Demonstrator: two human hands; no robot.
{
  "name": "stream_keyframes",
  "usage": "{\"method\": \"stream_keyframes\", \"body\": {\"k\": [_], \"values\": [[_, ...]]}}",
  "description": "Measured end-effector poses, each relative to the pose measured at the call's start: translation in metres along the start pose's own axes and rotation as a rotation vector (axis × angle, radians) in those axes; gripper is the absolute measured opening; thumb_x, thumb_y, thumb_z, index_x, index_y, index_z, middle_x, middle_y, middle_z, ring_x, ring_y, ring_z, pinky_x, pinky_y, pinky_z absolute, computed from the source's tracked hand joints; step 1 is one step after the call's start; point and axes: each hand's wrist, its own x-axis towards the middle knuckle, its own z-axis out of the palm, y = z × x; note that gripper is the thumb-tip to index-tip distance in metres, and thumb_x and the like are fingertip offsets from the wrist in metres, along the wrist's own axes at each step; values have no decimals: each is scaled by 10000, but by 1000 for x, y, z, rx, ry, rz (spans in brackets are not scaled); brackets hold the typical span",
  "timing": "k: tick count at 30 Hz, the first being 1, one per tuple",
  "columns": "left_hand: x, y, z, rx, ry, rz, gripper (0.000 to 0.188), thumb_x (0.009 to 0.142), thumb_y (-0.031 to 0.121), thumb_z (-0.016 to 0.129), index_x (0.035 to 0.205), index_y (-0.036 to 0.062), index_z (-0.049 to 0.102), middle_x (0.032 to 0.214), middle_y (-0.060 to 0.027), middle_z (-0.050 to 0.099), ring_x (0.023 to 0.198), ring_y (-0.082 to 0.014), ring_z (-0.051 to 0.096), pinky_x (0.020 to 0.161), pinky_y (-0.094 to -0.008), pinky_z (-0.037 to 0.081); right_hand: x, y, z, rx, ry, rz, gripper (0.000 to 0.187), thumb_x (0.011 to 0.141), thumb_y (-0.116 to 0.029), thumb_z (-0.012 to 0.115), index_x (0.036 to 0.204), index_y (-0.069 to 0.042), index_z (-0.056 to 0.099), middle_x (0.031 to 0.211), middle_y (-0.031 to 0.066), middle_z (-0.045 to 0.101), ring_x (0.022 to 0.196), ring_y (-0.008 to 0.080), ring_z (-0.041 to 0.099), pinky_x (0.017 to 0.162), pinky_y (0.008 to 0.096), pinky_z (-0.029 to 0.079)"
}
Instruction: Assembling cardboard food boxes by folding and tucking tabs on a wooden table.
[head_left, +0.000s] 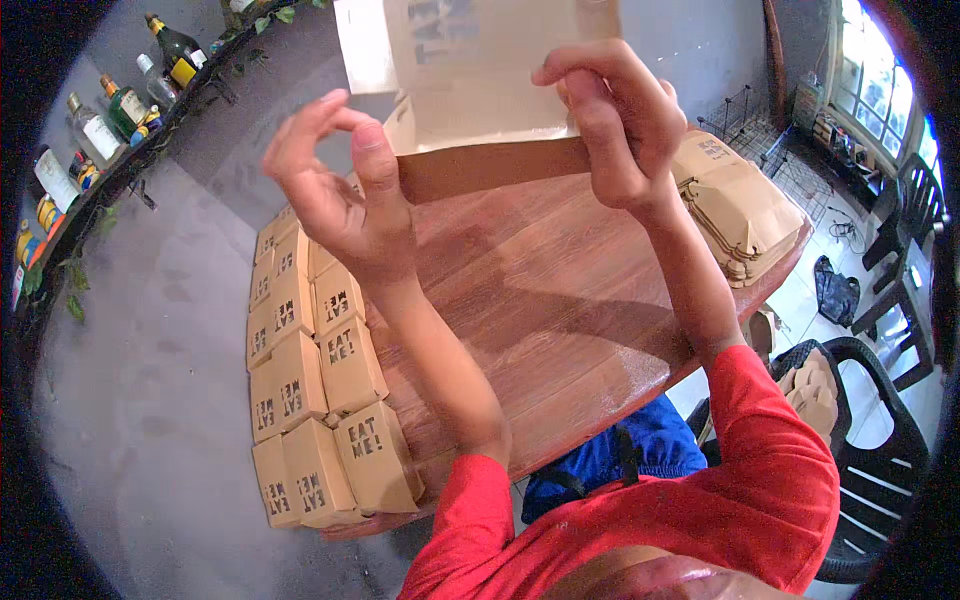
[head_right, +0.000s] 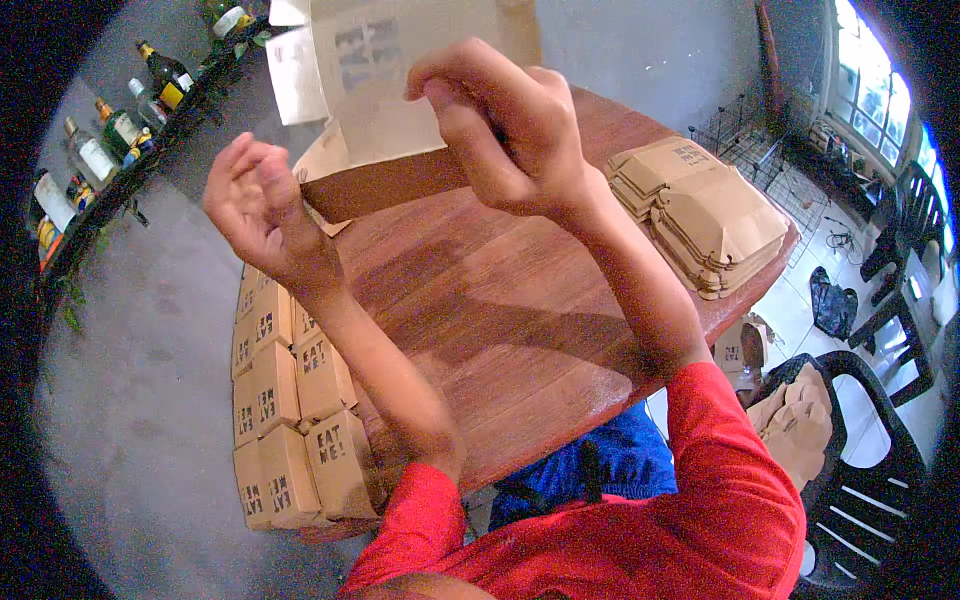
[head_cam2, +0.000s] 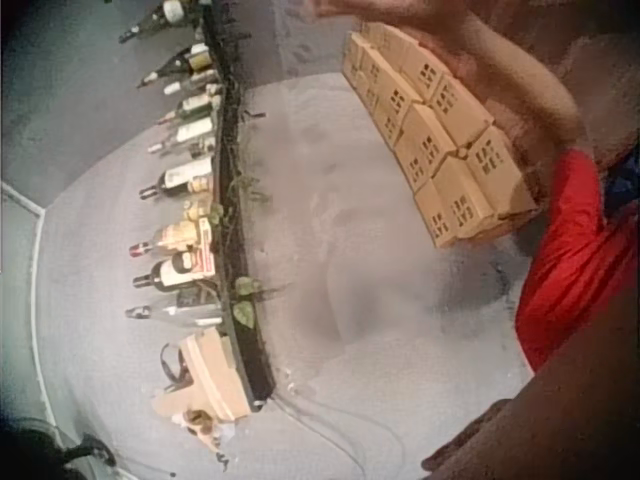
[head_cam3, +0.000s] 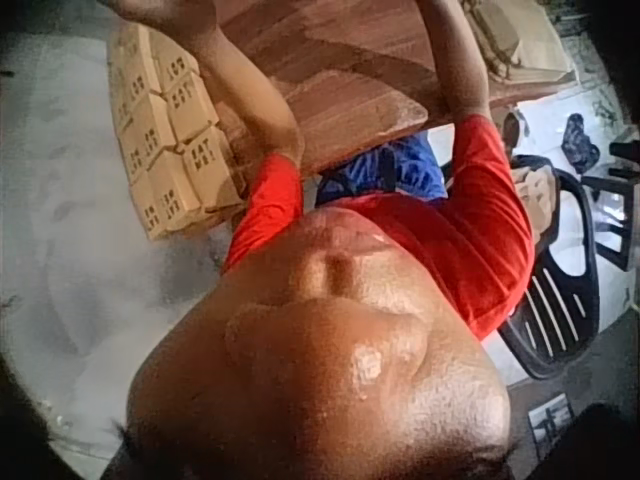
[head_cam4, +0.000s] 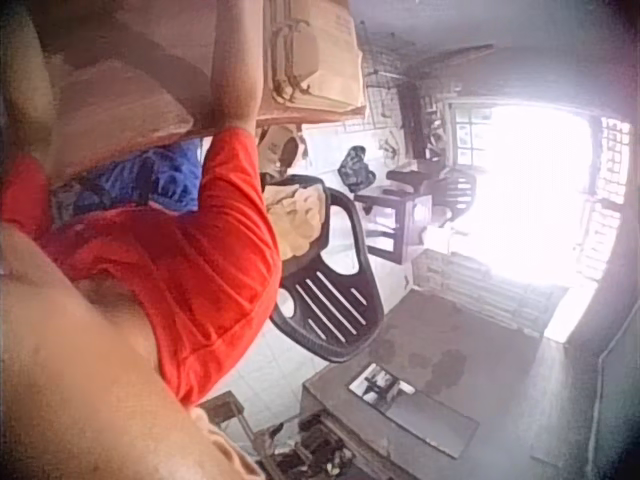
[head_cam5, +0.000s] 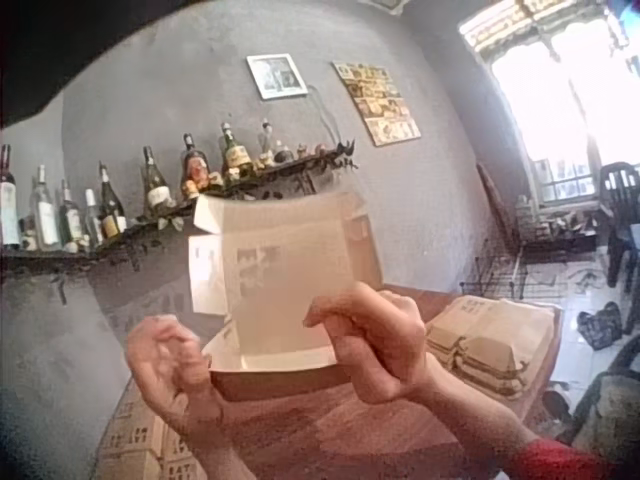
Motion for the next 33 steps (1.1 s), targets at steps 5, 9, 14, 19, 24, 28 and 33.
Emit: {"method": "stream_keyframes", "body": {"k": [5, 9, 14, 19, 24, 28, 33], "values": [[3, 2, 8, 17, 114, -83, 534, 991, 349, 580, 1379, 29, 400, 1323, -161, 470, 1302, -259, 411, 1097, -507, 329, 1, 8, -6, -64, 46, -170, 154, 745, 21, 547, 860, -19, 641, 545, 43, 475, 436, 151, 454, 451, 302, 387], [3, 11, 5, -536, 76, -602, 642, 988, 323, 568, 1483, 27, 284, 1467, -209, 377, 1341, -276, 426, 1090, -515, 361, 10, 11, -11, -3, 8, -435, 165, 659, -4, 574, 813, -24, 630, 536, 52, 473, 439, 225, 481, 450, 347, 397], [1, 11, 6, -334, -59, -826, 409, 1000, 288, 572, 1221, -57, 567, 1111, -93, 641, 975, -162, 611, 868, -285, 476, 13, 10, -16, 2, -334, -312, 122, 673, -11, 632, 792, -35, 637, 573, 72, 511, 504, 270, 520, 500, 365, 416], [-1, -5, 9, -72, 7, -668, 399, 992, 273, 612, 1206, -64, 602, 1133, -111, 658, 958, -179, 624, 848, -323, 493, 23, 27, -15, -277, 11, -444, 74, 753, -5, 667, 821, -33, 655, 728, 94, 621, 593, 275, 567, 617, 353, 465], [0, -7, -2, -87, -30, -699, 436, 993, 291, 615, 1240, -69, 599, 1176, -117, 650, 997, -180, 613, 883, -326, 478, 31, 24, 1, -343, 572, 40, 372, 981, -130, 617, 1326, -24, 530, 893, 9, 636, 779, 82, 597, 669, 228, 476], [1, 3, -1, -141, -51, -727, 500, 963, 357, 662, 1227, -64, 605, 1184, -113, 642, 1008, -181, 602, 882, -313, 473, 27, 27, -44, 19, 69, 443, 161, 933, -145, 698, 1014, -5, 690, 881, -12, 666, 808, 58, 601, 696, 220, 478], [-2, 5, 10, -165, -66, -801, 491, 936, 383, 696, 1180, -36, 617, 1146, -104, 647, 996, -167, 603, 850, -284, 479, 21, 37, -55, 73, -23, 498, 200, 814, -60, 751, 997, 13, 716, 856, 86, 680, 830, 168, 660, 772, 278, 514]]}}
